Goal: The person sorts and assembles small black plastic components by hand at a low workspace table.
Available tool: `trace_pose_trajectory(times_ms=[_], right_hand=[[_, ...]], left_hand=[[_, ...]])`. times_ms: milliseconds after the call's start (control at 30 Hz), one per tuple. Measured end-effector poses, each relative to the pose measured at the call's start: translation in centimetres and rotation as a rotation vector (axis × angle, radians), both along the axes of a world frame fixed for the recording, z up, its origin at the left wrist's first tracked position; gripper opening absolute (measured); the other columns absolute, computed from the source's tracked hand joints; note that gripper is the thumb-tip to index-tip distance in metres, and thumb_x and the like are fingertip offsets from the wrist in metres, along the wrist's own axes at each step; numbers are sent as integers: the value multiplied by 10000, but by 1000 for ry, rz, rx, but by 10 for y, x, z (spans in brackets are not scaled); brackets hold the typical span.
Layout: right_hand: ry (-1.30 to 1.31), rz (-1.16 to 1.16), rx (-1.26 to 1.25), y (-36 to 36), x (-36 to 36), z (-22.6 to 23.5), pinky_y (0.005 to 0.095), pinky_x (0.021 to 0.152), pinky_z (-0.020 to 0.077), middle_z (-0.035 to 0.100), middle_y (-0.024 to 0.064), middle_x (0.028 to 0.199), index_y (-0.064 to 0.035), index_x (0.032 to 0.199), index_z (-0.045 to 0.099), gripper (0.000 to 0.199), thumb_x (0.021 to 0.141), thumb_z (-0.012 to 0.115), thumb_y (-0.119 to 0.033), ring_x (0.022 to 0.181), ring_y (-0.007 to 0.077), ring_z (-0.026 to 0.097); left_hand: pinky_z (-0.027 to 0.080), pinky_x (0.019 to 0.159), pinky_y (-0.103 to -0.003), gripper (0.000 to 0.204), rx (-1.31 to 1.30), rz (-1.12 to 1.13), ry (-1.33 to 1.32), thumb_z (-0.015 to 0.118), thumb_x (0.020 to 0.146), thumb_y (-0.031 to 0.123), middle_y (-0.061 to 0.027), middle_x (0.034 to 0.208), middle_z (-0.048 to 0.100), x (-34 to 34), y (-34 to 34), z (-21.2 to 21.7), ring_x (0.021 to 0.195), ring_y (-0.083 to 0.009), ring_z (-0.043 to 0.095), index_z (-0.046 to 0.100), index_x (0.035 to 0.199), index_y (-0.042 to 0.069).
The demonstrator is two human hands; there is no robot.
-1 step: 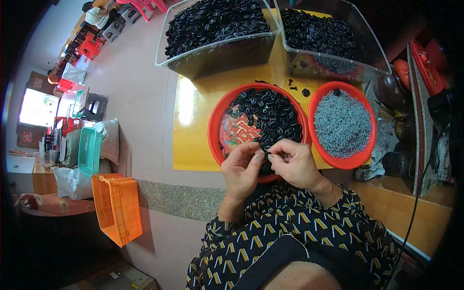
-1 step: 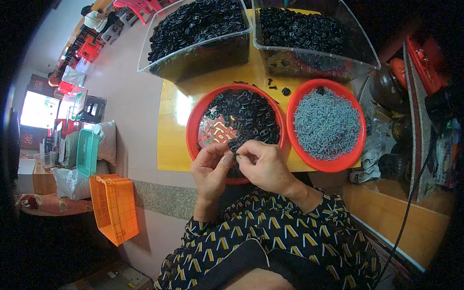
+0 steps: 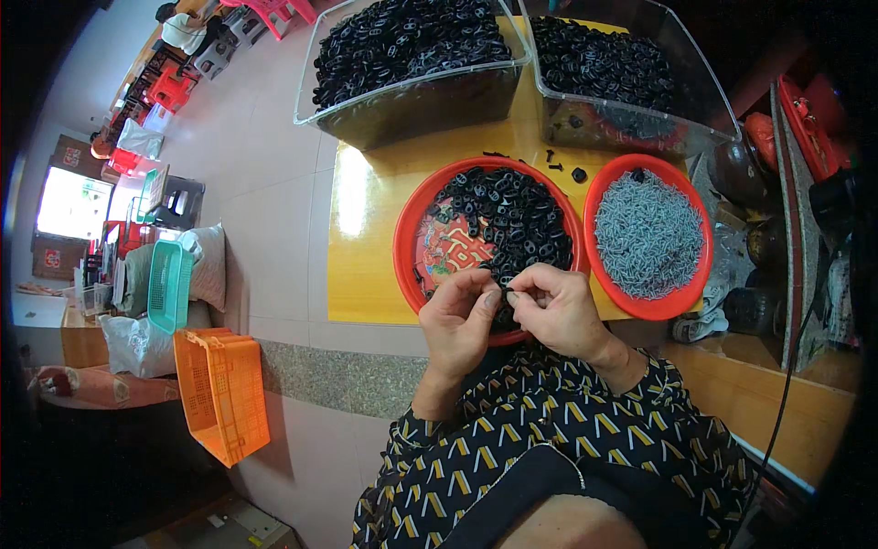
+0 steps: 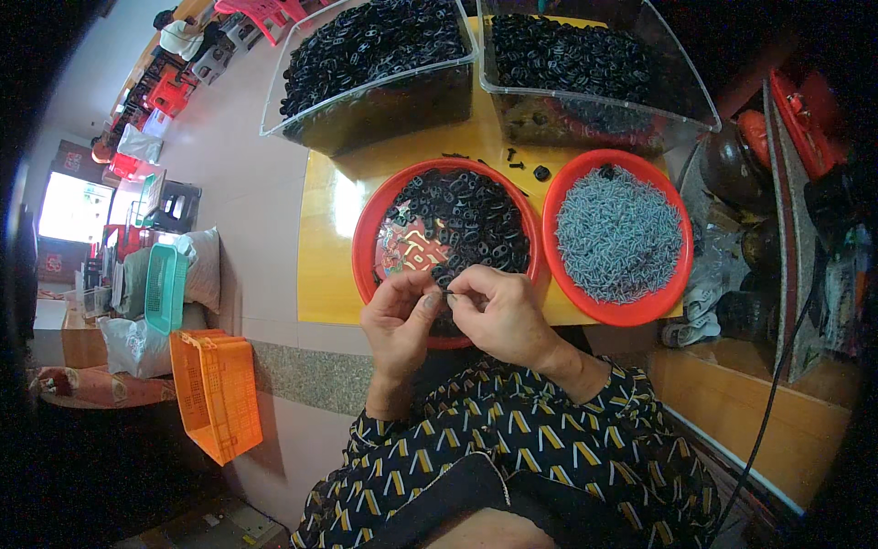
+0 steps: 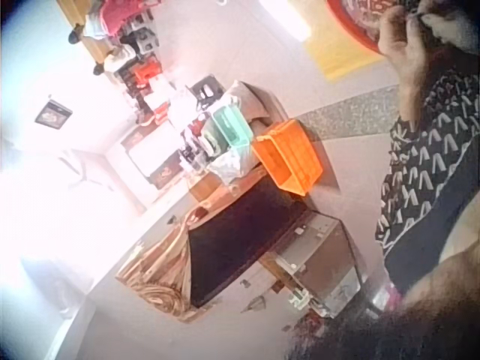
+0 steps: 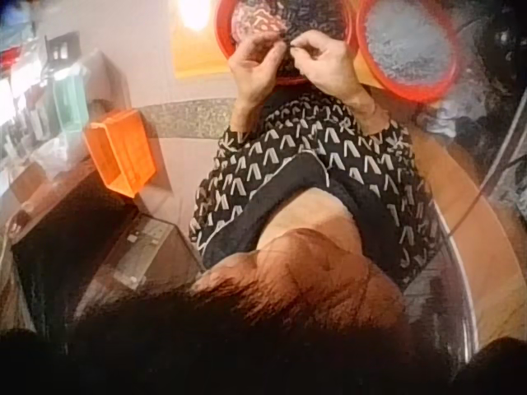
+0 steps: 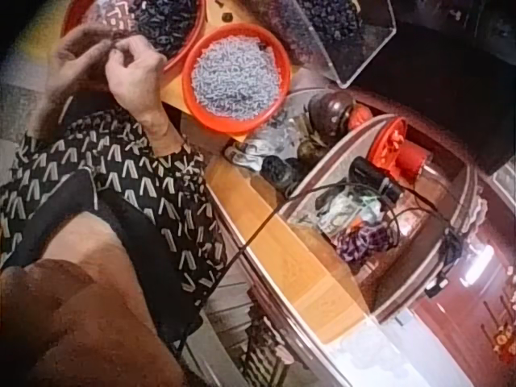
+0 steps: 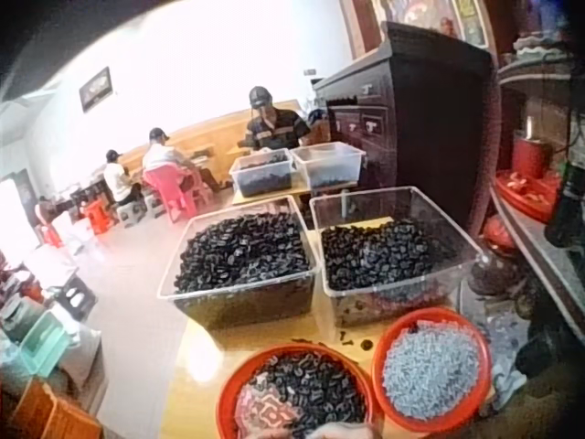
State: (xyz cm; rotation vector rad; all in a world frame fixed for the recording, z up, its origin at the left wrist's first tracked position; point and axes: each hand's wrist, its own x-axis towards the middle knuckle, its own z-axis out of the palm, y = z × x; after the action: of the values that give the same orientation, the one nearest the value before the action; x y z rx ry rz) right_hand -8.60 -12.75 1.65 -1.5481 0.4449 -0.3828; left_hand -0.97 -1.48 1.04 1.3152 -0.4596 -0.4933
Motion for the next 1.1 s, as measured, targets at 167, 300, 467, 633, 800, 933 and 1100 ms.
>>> trace_pose_trajectory(times_ms=[167,300,467,633,800,933,1100], right_hand=[[3,-17,-64,0,0,0,221,444,394,552,51,598,1,733,563,22,719,577,-7,525,49,495],[-32,-74,-62,1,-1,-10,220,440,390,549,53,597,2,733,565,24,716,581,-2,517,58,498],[-30,-95,-11,1,1,-6,201,441,388,546,23,605,7,729,562,12,734,571,1,520,40,492],[-13,-68,184,-6,3,7,179,456,404,549,2,631,10,754,559,13,760,547,7,540,29,502],[-11,-47,162,-8,1,5,182,493,438,565,10,655,10,768,556,19,767,537,13,591,43,541],[-17,-43,191,-8,0,5,184,501,443,569,11,649,12,759,555,21,767,536,14,600,43,546],[16,-3,75,-11,0,-7,184,485,419,565,-4,626,14,765,555,19,759,547,-3,575,26,518]], left_hand=[[440,650,-200,184,68,16,-111,540,774,-44,-43,801,566,-2,-1,-1,723,-82,533,518,957,-40],[440,679,-206,184,56,25,-69,563,769,-28,-44,819,571,-4,-6,-4,741,-92,540,529,950,-36],[441,667,-198,214,60,29,-92,552,772,-40,-43,817,567,-4,-7,-7,738,-85,536,517,983,-40],[442,703,-212,315,-142,-21,132,550,769,-53,-68,855,565,-7,-12,-6,772,-114,544,464,1072,-52],[452,700,-226,332,-248,-85,284,536,778,-52,-83,871,565,-5,-11,-10,789,-128,549,445,1098,-50],[462,674,-228,287,-179,-56,252,537,781,-43,-80,853,576,-3,-9,-13,753,-123,556,478,1062,-47],[471,652,-228,216,-64,-45,157,547,776,-39,-75,838,592,0,-8,-9,708,-120,566,538,992,-42]])
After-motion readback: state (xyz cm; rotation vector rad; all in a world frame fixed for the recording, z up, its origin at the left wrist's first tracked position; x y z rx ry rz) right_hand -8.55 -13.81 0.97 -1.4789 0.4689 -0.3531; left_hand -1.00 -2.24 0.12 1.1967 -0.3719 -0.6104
